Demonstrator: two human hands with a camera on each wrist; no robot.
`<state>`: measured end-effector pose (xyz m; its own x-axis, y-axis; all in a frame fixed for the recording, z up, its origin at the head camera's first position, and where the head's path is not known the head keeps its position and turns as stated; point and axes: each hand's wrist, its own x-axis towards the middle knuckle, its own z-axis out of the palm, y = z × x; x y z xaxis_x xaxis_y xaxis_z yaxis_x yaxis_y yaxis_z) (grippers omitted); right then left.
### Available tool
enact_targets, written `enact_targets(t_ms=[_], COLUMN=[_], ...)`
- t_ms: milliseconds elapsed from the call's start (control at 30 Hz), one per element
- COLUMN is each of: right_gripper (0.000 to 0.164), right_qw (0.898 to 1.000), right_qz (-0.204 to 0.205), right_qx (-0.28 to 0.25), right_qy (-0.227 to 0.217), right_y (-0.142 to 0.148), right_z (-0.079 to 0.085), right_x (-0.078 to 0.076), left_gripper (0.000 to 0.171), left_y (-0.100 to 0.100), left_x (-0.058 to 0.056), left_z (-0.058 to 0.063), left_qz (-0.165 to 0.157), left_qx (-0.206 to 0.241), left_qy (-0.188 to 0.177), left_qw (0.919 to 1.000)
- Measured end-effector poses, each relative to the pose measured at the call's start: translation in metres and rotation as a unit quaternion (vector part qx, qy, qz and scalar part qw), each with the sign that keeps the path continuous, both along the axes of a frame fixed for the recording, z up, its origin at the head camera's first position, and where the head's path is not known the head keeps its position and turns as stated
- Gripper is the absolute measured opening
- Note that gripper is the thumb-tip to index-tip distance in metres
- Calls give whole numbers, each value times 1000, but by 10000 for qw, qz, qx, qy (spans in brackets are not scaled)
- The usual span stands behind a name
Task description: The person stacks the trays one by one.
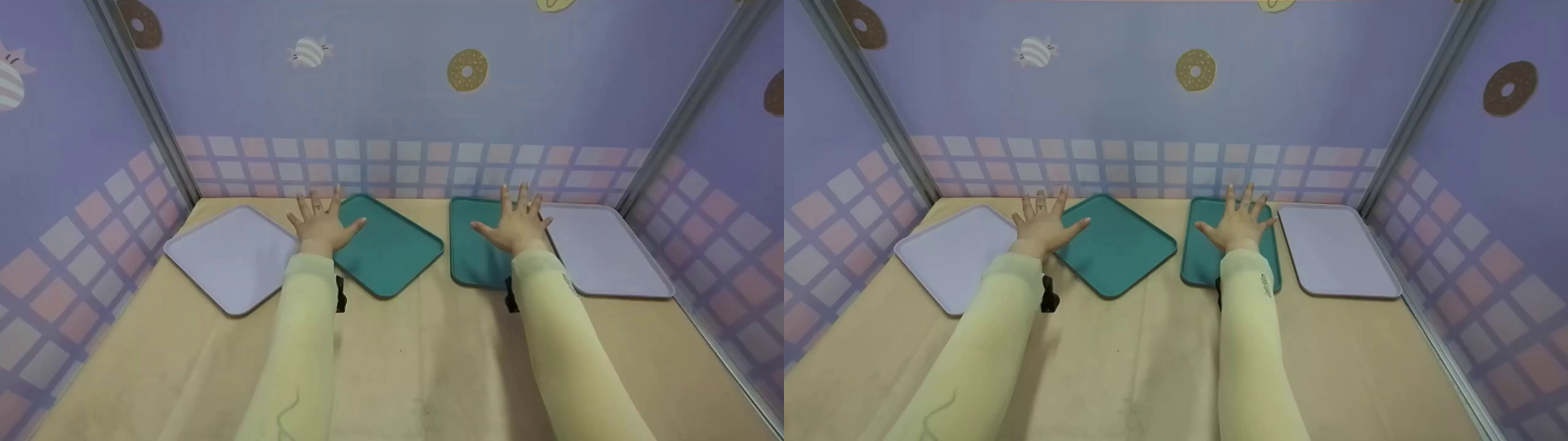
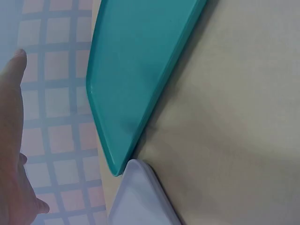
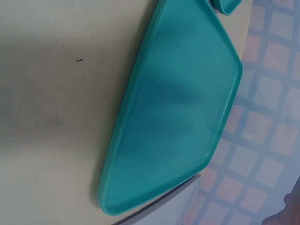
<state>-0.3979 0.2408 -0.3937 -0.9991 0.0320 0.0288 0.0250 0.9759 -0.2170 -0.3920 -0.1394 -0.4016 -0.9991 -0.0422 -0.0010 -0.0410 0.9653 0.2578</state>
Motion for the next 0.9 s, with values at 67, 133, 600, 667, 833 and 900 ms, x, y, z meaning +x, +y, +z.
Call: enact_targets(t_ms=[67, 133, 600, 667, 833, 900], right_gripper=[110, 110, 91, 86, 73, 68], right_qw=[10000, 9998, 9914, 9884, 9780, 9737], right_qz=[14, 28, 660, 780, 1181, 1397], right_qx=[-91, -195, -1114, -1294, -1716, -1797], right_qy=[-21, -47, -173, -177, -150, -87], right_y=[-2, -3, -39, -46, -64, -73], right_z=[-1, -3, -35, -40, -52, -57], right_x=[1, 1, 6, 8, 14, 17], left_gripper=[96, 95, 86, 84, 64, 56], left_y=[0, 0, -5, -5, -5, -3], left_x=[1, 3, 13, 13, 16, 19], left_z=[-3, -7, -33, -36, -41, -41], left_qz=[102, 219, 1465, 1675, 2004, 2107], left_qx=[104, 232, 2556, 2893, 3729, 4089], left_qy=[43, 61, -94, -162, -408, -503], left_qw=[9999, 9995, 9556, 9423, 9051, 8865])
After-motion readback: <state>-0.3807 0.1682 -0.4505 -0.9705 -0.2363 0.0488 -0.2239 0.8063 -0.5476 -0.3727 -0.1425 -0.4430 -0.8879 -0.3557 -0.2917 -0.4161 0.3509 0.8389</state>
